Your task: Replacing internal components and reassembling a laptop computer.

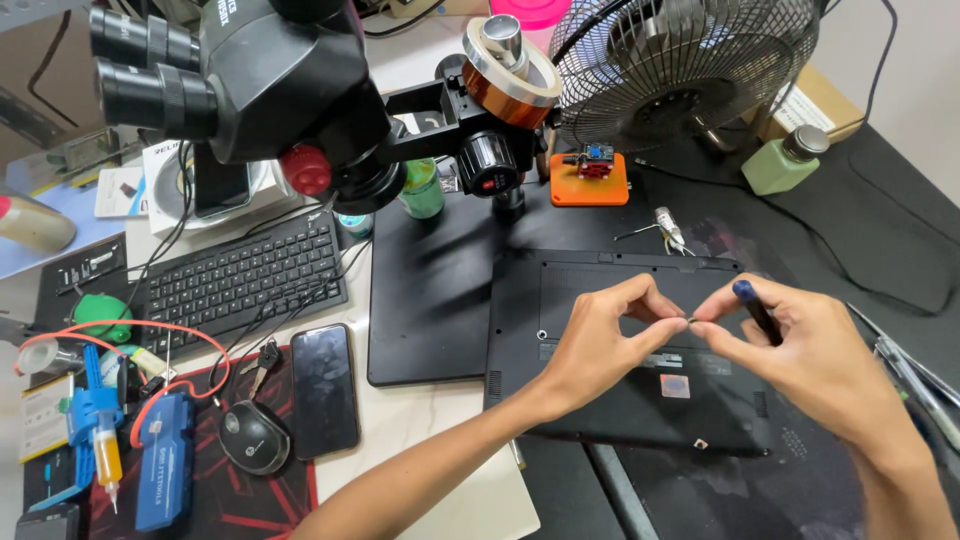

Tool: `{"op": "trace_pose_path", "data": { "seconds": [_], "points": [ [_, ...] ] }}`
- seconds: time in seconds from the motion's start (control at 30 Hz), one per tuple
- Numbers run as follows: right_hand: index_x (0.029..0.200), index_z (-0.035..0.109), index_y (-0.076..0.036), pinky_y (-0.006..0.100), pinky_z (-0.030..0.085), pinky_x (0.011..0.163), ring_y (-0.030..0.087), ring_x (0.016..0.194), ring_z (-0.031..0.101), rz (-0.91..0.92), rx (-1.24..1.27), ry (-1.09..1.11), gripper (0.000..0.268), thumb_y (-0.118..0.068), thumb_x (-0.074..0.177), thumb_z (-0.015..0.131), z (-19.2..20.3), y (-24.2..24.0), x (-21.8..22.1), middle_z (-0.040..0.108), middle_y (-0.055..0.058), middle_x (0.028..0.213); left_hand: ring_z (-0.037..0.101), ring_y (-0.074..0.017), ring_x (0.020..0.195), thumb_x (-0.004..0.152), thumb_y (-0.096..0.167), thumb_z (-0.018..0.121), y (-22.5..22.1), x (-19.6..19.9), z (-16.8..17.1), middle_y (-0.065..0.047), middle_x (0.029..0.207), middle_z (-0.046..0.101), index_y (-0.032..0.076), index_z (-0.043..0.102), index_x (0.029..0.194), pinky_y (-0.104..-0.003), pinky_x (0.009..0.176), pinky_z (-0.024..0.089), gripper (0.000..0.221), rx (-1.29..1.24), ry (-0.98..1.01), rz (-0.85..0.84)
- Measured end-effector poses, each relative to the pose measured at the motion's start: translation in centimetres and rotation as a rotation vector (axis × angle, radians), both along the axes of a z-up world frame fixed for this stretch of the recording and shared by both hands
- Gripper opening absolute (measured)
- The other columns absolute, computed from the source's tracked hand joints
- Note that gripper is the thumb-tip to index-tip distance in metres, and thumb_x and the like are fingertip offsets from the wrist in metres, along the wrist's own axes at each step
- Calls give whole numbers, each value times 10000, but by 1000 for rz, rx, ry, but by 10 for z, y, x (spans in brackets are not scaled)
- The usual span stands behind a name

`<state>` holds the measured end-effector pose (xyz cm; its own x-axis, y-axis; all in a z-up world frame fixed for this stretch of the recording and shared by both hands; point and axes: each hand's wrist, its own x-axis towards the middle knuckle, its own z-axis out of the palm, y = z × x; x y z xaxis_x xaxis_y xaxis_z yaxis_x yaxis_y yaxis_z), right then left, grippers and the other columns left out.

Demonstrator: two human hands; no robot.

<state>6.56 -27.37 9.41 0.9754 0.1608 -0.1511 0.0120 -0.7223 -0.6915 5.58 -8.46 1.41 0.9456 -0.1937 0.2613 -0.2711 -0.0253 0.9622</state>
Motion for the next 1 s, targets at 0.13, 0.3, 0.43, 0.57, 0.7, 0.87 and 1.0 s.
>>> {"op": "trace_pose_path", "data": {
  "seconds": [0.13, 0.3, 0.43, 0.57, 0.7, 0.87, 1.0],
  "points": [
    [908, 782, -84, 308, 252, 478, 94, 533, 304, -13, 29, -31, 162, -196, 794, 809, -5, -2, 0, 344, -24, 562, 759, -160, 931, 946, 110, 726, 1, -2, 1, -94, 962, 766, -22, 652, 950, -303, 844, 602, 151, -18, 2, 10],
    [951, 806, -101, 298, 260, 474, 93, 531, 323, -2, 20, -79, 177, -207, 809, 795, -6, -3, -1, 353, -9, 562, 736, -143, 987, 958, 98, 720, 3, -4, 5, -99, 1016, 762, -21, 658, 961, -308, 943, 593, 135, -161, 17, -14],
    [955, 815, -111, 303, 252, 471, 91, 533, 319, 17, 10, -77, 178, -213, 811, 790, -4, 4, -6, 335, -9, 573, 732, -137, 985, 965, 110, 720, 1, -10, 3, -105, 1014, 765, -20, 642, 938, -308, 946, 598, 154, -176, 46, 24],
    [986, 823, -113, 300, 228, 472, 84, 531, 306, 26, 5, -96, 193, -189, 813, 781, -13, 4, -6, 308, -20, 580, 734, -132, 990, 973, 103, 707, 2, -13, -2, -106, 1008, 764, -21, 639, 937, -305, 930, 599, 145, -199, 75, 49],
    [1032, 831, -106, 283, 193, 480, 59, 552, 286, 10, 80, -81, 222, -153, 821, 779, -19, 2, -5, 329, -65, 591, 724, -130, 978, 947, 86, 725, 1, -11, -6, -99, 1006, 757, -22, 638, 935, -298, 860, 596, 139, -238, 97, 26],
    [1064, 823, -83, 258, 184, 484, 36, 562, 290, -2, 127, -64, 221, -132, 854, 772, -24, 2, -5, 376, -84, 614, 723, -127, 956, 949, 81, 729, 1, -10, -11, -100, 980, 758, -20, 645, 931, -287, 851, 594, 133, -257, 72, 73],
    [1088, 795, -26, 215, 195, 497, 0, 584, 328, -22, 248, -106, 207, -96, 896, 769, -31, 9, -6, 468, -108, 662, 728, -119, 948, 938, 78, 722, 4, -12, -6, -106, 963, 771, -28, 652, 920, -284, 841, 575, 128, -190, -17, 162]
  ]
}}
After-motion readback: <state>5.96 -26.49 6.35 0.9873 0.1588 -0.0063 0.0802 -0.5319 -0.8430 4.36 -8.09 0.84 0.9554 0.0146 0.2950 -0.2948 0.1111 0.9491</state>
